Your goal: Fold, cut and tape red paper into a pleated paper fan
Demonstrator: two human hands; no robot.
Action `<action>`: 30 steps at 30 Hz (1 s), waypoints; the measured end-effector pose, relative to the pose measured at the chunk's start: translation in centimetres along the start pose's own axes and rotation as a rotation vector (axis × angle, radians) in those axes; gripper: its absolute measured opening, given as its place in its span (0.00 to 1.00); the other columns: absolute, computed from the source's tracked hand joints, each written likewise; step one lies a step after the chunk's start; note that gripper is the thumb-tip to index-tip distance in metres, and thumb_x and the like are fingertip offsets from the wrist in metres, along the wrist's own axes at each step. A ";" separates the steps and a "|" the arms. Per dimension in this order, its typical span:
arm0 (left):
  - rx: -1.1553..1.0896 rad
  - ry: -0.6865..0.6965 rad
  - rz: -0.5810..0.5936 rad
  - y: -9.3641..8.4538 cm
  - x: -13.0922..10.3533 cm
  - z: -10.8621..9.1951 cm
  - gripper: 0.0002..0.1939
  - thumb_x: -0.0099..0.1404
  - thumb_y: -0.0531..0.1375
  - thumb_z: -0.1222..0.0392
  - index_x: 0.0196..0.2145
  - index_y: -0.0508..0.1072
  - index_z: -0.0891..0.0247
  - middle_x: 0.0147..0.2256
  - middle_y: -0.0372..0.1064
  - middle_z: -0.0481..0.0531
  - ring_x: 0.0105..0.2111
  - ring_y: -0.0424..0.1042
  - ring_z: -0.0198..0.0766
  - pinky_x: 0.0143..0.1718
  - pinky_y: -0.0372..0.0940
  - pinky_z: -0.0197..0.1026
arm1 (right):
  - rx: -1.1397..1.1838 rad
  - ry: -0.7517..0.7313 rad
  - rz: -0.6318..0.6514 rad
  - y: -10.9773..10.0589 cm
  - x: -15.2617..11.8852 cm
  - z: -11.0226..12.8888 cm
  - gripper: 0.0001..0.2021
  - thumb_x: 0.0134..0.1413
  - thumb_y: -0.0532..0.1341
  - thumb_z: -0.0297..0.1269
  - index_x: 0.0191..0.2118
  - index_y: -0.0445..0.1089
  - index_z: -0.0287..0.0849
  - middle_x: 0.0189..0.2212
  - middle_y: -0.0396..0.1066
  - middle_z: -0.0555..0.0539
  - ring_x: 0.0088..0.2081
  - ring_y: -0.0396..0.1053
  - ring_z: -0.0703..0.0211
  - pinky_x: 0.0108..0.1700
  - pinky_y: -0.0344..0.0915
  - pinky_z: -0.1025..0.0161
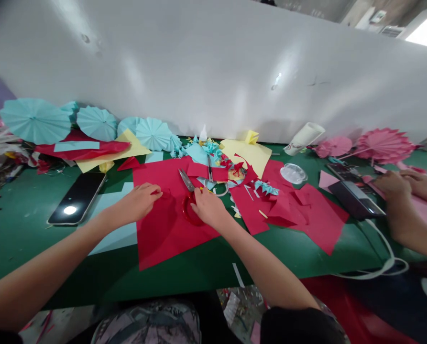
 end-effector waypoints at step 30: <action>0.012 -0.076 -0.196 4.7 -0.5 -0.9 0.23 0.67 0.42 0.66 0.56 0.60 0.72 0.58 0.55 0.65 0.59 0.52 0.52 0.56 0.55 0.55 | 0.281 0.297 -0.253 -1.6 -0.5 -10.2 0.08 0.54 0.55 0.38 0.27 0.56 0.43 0.25 0.64 0.47 0.28 0.63 0.58 0.30 0.54 0.63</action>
Point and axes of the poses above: each hand's wrist, its own x-axis towards the middle knuckle, its own y-axis out of the palm, z = x × y, the point moved 6 cm from there along x, towards the middle knuckle
